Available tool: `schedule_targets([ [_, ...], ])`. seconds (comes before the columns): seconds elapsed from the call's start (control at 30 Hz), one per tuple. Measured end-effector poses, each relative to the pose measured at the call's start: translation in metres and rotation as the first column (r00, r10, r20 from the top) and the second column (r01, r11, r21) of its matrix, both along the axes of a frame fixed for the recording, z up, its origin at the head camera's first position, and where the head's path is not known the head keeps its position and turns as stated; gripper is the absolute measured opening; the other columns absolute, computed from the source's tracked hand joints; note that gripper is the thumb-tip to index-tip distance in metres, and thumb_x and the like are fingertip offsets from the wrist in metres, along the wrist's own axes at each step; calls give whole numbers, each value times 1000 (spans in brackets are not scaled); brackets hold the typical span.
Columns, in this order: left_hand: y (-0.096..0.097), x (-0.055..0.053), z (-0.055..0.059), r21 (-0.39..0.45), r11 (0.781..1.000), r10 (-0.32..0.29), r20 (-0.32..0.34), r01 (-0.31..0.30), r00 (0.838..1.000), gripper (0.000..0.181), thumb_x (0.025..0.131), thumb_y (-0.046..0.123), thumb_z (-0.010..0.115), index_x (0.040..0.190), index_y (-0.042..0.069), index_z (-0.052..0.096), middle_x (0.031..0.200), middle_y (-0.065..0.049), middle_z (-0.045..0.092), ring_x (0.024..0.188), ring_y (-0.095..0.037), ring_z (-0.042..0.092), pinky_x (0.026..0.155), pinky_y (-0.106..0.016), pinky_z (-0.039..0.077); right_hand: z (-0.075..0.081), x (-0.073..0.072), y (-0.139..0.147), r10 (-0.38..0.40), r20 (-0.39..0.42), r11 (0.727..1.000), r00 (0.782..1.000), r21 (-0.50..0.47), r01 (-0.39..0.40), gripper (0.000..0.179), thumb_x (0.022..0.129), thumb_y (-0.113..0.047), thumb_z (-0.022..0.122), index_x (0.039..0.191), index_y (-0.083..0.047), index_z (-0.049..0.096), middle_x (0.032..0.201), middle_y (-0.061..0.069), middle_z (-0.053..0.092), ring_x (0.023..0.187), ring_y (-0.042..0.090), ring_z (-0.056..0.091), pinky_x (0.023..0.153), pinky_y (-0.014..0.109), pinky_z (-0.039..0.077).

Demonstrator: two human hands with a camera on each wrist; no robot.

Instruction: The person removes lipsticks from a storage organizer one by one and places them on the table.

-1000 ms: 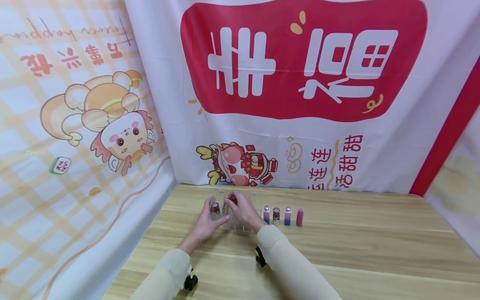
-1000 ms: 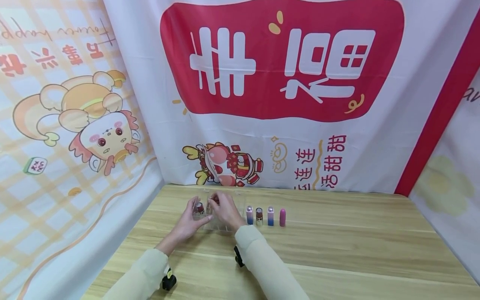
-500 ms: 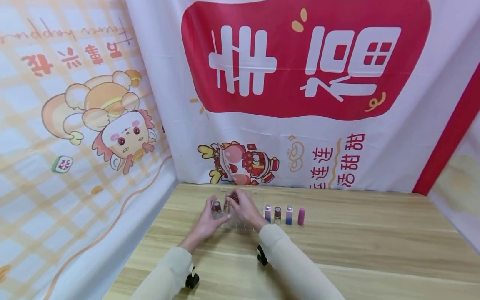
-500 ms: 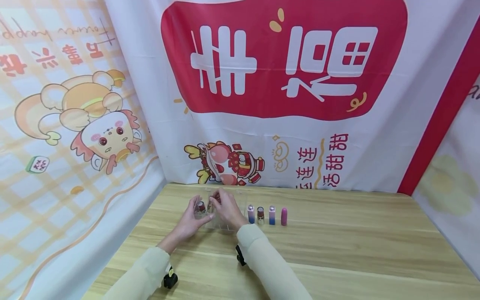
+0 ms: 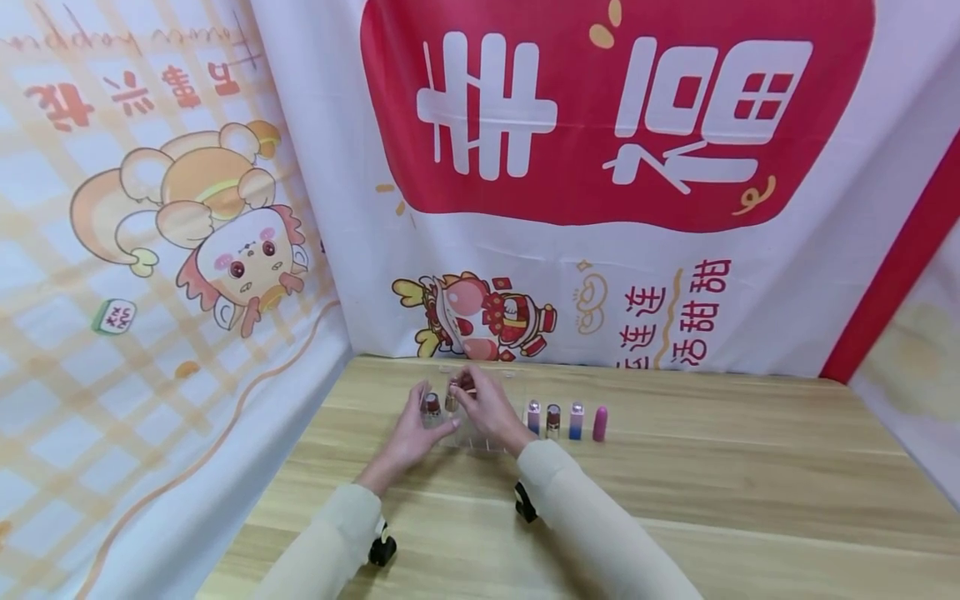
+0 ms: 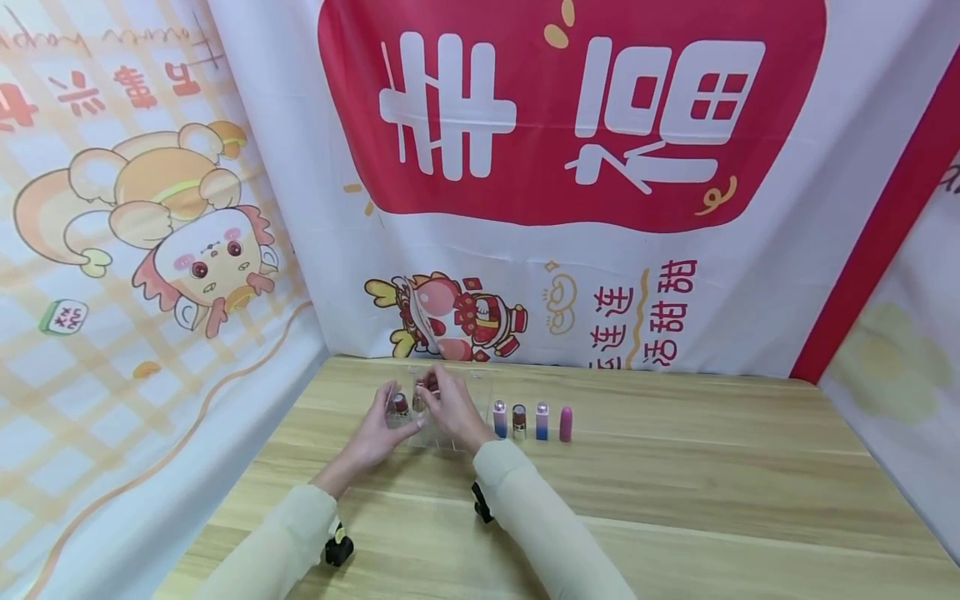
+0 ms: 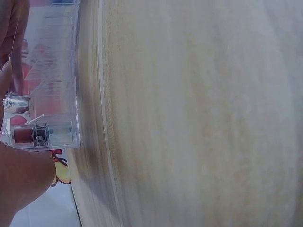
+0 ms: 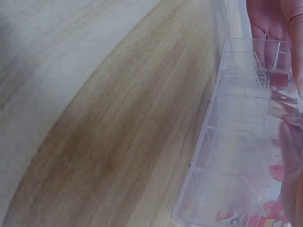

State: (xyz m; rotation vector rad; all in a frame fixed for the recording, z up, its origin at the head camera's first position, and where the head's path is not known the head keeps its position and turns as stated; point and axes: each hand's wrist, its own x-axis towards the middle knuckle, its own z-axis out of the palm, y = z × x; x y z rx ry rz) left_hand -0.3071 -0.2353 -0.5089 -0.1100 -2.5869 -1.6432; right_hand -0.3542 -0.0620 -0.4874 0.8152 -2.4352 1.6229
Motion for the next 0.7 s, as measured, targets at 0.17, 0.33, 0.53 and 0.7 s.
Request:
schedule_targets([
  [0.17, 1, -1, 2, 5, 1000, 0, 3, 0, 1000, 110, 85, 33, 84, 164, 10, 11, 169, -19, 18, 152, -42, 23, 125, -57, 19, 3, 2, 2, 3, -20, 1000, 1000, -13, -3, 17, 101, -10, 63, 118, -8, 60, 107, 3, 69, 100, 15, 68, 91, 23, 59],
  [0.33, 1, 0, 4, -6, 1000, 15, 20, -15, 1000, 110, 85, 34, 84, 164, 13, 11, 169, -17, 19, 152, -41, 23, 124, -57, 21, 4, 3, 2, 4, -9, 1000, 1000, -21, -4, 19, 102, -13, 62, 120, -9, 60, 109, 2, 70, 100, 14, 68, 90, 23, 59],
  [0.53, 1, 2, 5, -12, 1000, 19, 17, -19, 1000, 109, 86, 31, 84, 164, 12, 11, 169, -18, 19, 152, -41, 23, 124, -56, 20, 3, 3, 2, 4, -39, 999, 999, -41, -6, 20, 101, -12, 63, 120, -7, 60, 109, 2, 71, 101, 15, 69, 89, 23, 59],
  [0.7, 1, 2, 2, -14, 1000, 15, 6, -14, 1000, 109, 85, 31, 84, 164, 9, 11, 168, -19, 20, 152, -41, 23, 124, -56, 20, 4, 4, 3, -14, -67, 998, 998, -59, 10, 22, 100, -11, 65, 122, -8, 62, 109, 3, 72, 100, 14, 69, 88, 22, 59],
])
